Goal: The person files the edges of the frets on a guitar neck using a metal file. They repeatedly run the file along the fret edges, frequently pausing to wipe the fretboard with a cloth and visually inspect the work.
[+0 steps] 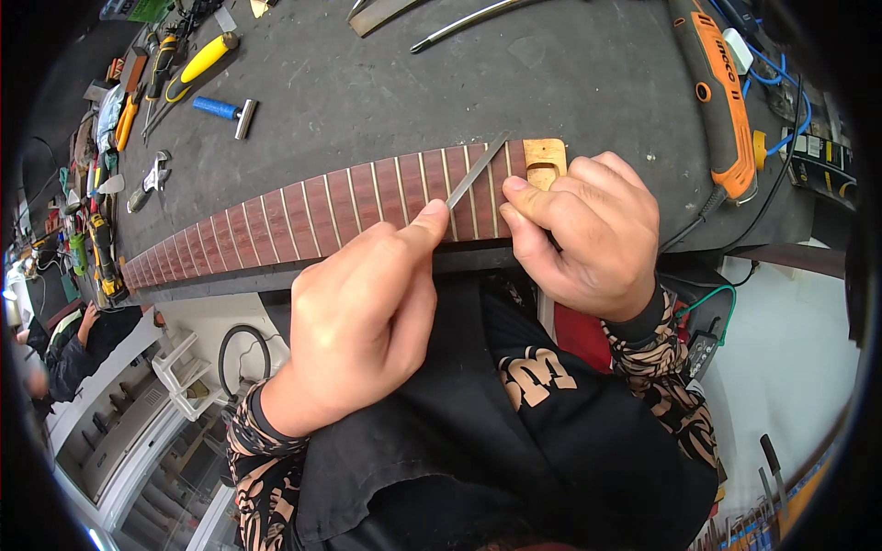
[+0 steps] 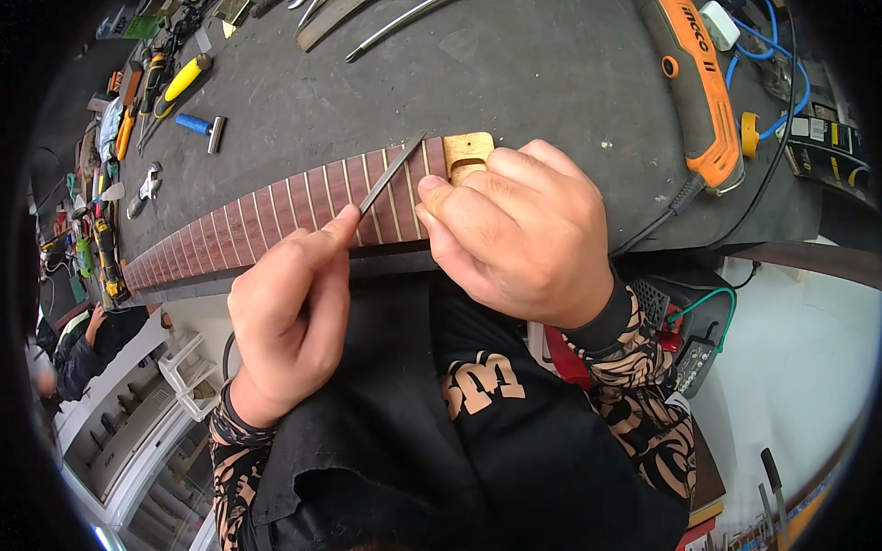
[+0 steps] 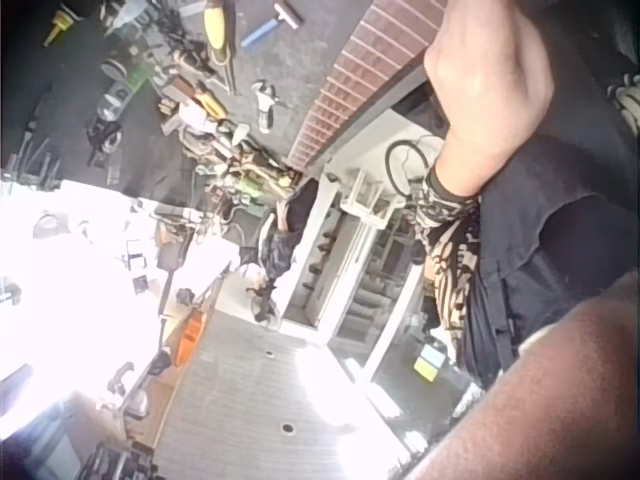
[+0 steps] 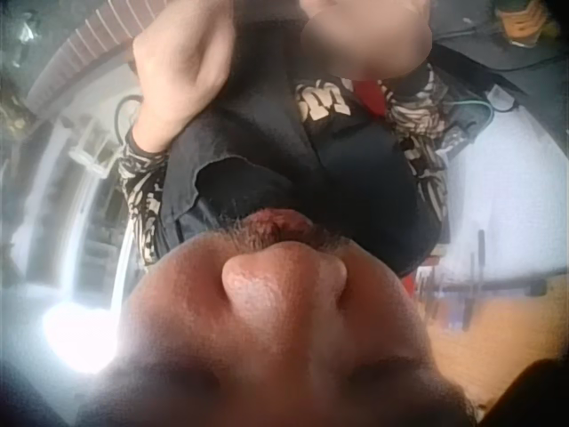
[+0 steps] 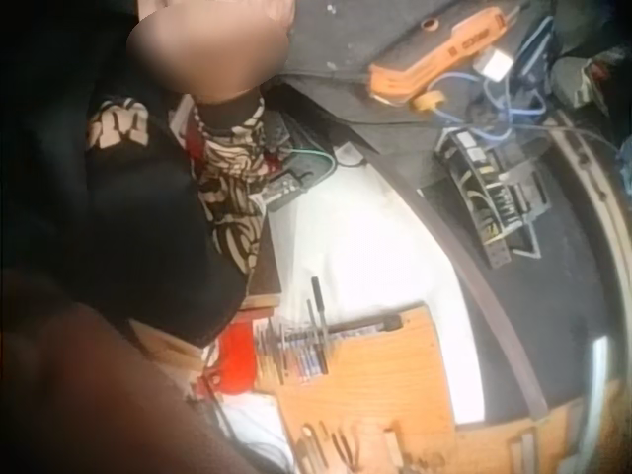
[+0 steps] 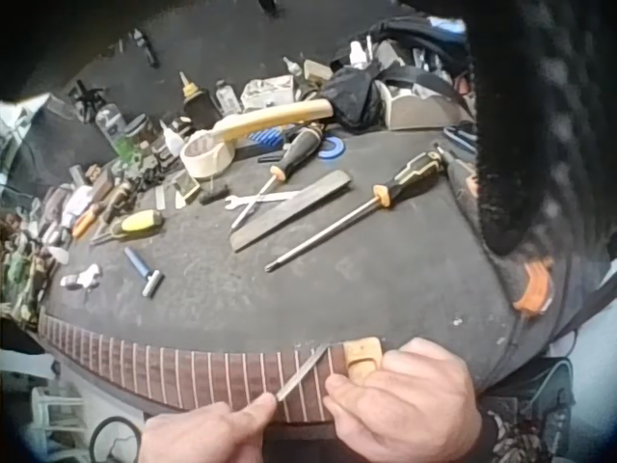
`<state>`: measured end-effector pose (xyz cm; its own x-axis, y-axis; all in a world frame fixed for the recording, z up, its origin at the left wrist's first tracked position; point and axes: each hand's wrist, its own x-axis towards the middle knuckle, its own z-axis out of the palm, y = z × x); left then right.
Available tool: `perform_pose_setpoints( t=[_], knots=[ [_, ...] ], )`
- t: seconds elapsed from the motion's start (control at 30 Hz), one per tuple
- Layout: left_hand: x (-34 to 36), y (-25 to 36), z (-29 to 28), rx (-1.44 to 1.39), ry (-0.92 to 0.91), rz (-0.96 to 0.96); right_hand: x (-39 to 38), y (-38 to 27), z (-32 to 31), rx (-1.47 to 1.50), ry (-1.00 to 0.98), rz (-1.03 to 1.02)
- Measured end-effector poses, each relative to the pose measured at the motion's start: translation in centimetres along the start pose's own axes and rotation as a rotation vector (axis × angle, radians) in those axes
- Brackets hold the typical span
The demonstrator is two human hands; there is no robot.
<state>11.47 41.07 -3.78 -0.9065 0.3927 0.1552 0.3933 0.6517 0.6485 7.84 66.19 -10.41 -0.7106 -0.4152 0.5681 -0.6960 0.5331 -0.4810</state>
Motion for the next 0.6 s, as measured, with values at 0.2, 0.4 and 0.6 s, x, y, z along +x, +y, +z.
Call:
perform_pose_setpoints(
  t=[0.2,0.4,0.6],
  knots=[
    [3.2,-1.2,1.0,0.488,-0.060,0.378,0.1,0.0,-0.1,-0.010,-0.003,-0.014],
    [3.4,-3.3,-0.8,0.174,0.117,0.285,0.9,-0.1,0.0,0.009,0.012,0.081],
    [-2.7,-6.5,-4.5,-0.498,0.568,-0.243,1.4,-1.6,0.6,-0.045,0.009,0.299]
  ],
)
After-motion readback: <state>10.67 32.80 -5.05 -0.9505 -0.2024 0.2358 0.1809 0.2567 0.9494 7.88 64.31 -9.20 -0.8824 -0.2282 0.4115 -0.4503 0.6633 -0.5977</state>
